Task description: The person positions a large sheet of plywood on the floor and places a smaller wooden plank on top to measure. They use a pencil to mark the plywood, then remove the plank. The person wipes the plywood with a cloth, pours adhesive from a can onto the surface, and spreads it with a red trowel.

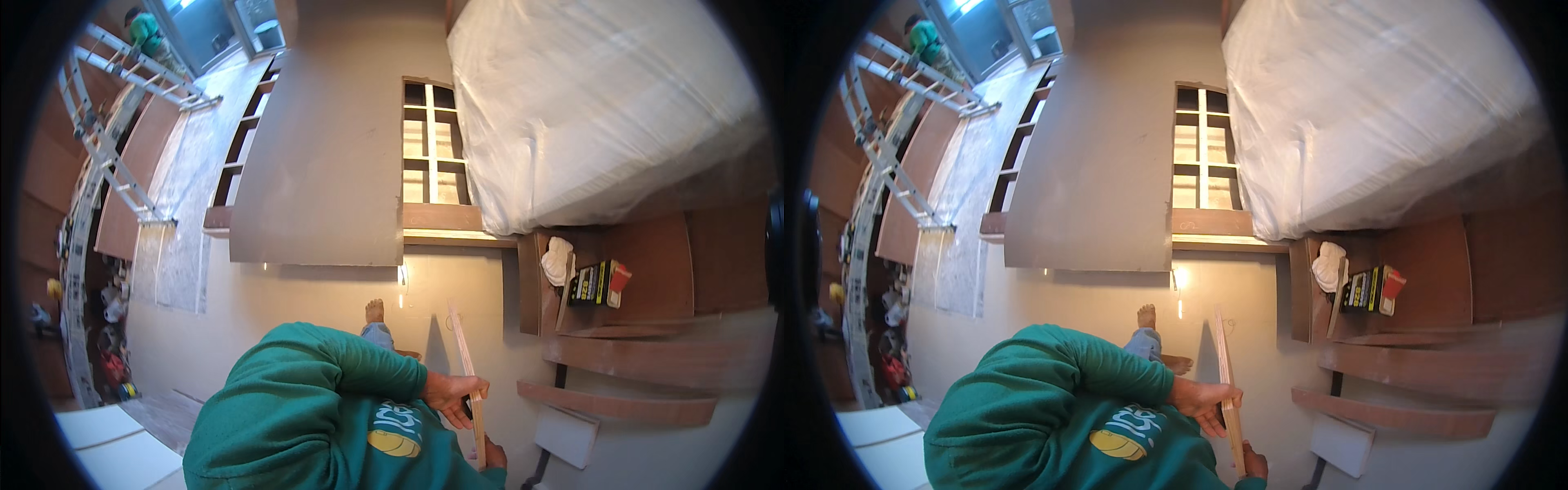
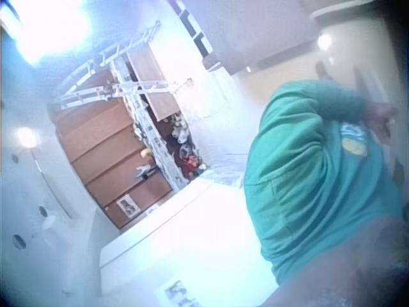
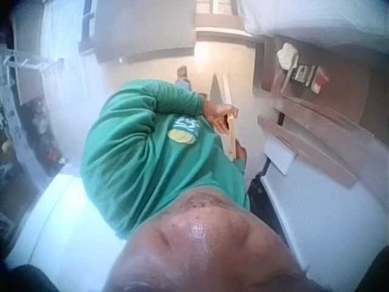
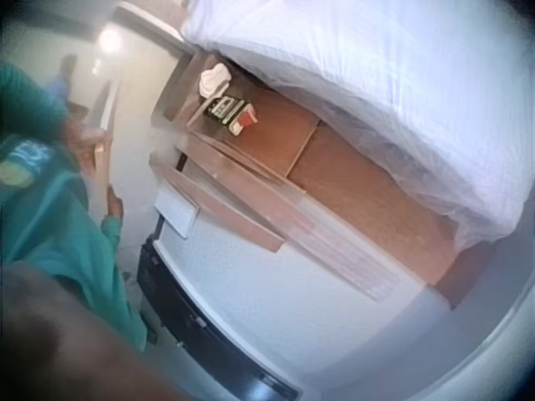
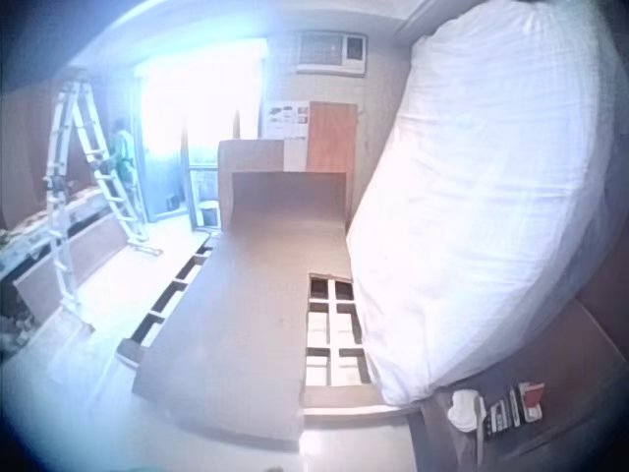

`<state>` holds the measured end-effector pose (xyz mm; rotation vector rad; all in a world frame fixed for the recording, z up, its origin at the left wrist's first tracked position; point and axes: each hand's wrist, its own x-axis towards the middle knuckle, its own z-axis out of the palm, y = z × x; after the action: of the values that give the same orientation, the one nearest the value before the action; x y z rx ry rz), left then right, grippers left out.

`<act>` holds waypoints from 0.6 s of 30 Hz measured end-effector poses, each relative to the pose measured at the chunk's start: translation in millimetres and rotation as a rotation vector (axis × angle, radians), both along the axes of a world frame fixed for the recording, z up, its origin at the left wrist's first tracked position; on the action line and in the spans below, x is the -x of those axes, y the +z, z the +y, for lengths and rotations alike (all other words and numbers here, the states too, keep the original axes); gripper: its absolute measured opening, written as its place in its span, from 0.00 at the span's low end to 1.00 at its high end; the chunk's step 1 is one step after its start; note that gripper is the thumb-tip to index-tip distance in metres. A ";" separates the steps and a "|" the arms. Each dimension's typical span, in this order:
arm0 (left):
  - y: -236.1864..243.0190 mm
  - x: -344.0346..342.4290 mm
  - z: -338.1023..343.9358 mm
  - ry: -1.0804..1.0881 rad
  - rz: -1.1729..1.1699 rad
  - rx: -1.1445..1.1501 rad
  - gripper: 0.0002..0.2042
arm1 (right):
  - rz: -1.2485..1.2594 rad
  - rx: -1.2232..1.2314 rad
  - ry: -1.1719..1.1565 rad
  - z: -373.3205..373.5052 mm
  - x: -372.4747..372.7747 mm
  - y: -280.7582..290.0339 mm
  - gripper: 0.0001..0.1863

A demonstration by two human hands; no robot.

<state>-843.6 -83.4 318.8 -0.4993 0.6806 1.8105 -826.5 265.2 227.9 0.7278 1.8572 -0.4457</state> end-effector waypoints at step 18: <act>-12.6 22.0 -65.7 0.155 0.015 -0.091 0.19 | 0.735 0.266 0.841 -182.7 24.3 143.3 0.26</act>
<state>-865.6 -149.2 306.2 -0.4893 0.5803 1.9831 -850.8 82.5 371.2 -0.4923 2.4919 -0.4072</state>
